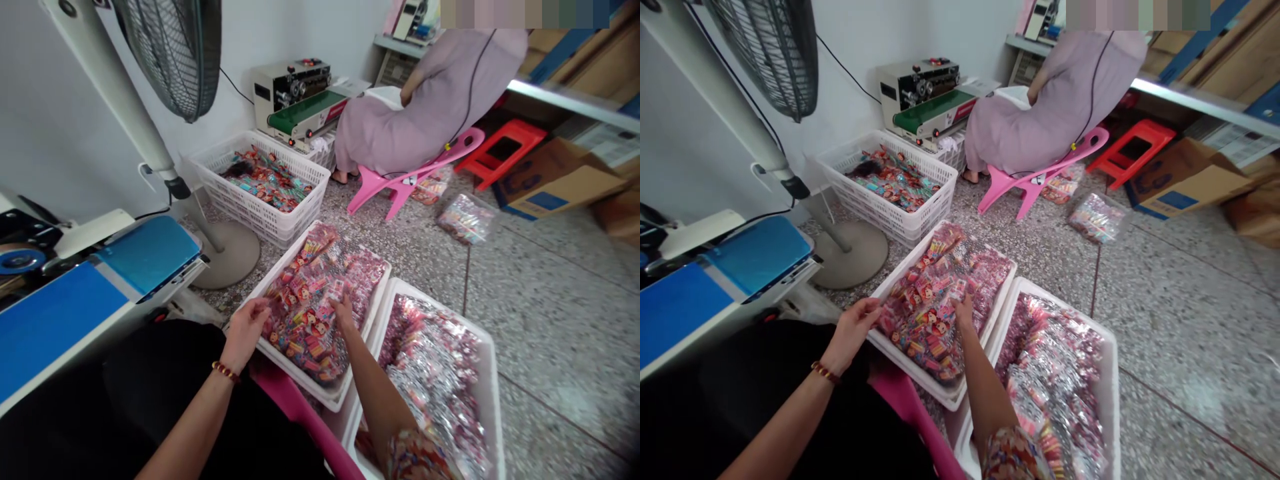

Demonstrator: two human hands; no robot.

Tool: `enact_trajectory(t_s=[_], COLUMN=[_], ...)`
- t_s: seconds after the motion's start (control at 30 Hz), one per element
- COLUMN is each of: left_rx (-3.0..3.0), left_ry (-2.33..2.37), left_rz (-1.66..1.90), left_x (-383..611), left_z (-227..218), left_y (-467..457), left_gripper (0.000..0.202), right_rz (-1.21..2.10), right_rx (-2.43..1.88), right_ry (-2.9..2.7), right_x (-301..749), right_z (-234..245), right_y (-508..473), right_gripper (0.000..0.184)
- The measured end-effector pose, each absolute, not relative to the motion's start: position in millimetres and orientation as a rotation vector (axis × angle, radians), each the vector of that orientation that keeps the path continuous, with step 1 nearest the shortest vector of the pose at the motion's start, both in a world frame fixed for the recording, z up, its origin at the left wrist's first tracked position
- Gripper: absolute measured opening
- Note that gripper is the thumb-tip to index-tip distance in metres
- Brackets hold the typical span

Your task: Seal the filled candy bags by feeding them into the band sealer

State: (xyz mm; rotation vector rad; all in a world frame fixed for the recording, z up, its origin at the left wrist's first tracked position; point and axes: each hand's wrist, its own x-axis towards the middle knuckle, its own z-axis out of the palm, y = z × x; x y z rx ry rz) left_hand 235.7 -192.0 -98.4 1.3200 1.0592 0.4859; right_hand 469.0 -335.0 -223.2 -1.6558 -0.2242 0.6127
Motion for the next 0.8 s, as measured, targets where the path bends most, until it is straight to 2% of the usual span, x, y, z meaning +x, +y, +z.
enact_trajectory(t_s=[0.13, 0.27, 0.37, 0.47, 0.63, 0.8], left_rx=[1.564, 1.777, 1.848, 1.66, 1.159, 0.945], left_ry=[1.017, 0.952, 0.996, 0.973, 0.903, 0.954], left_rz=[0.495, 0.585, 0.557, 0.643, 0.911, 1.078], left_x=[243, 245, 232, 211, 178, 159], left_z=[-94, -73, -54, -35, -7, 8], left_y=[-195, -183, -157, -127, -96, -89], left_gripper=[0.021, 0.03, 0.033, 0.031, 0.044, 0.055], right_rz=[0.823, 1.014, 1.013, 1.034, 1.252, 1.294], right_rx=[-1.482, -1.287, -1.224, -1.14, -0.907, -0.943], right_ry=[-0.189, -0.312, -0.466, -0.584, -0.783, -0.879], right_x=[450, 414, 386, 363, 341, 320], right_z=[-177, -116, -72, -33, 16, 37], right_y=[-321, -265, -220, -183, -134, -98], right_gripper=[0.051, 0.052, 0.042, 0.037, 0.049, 0.038])
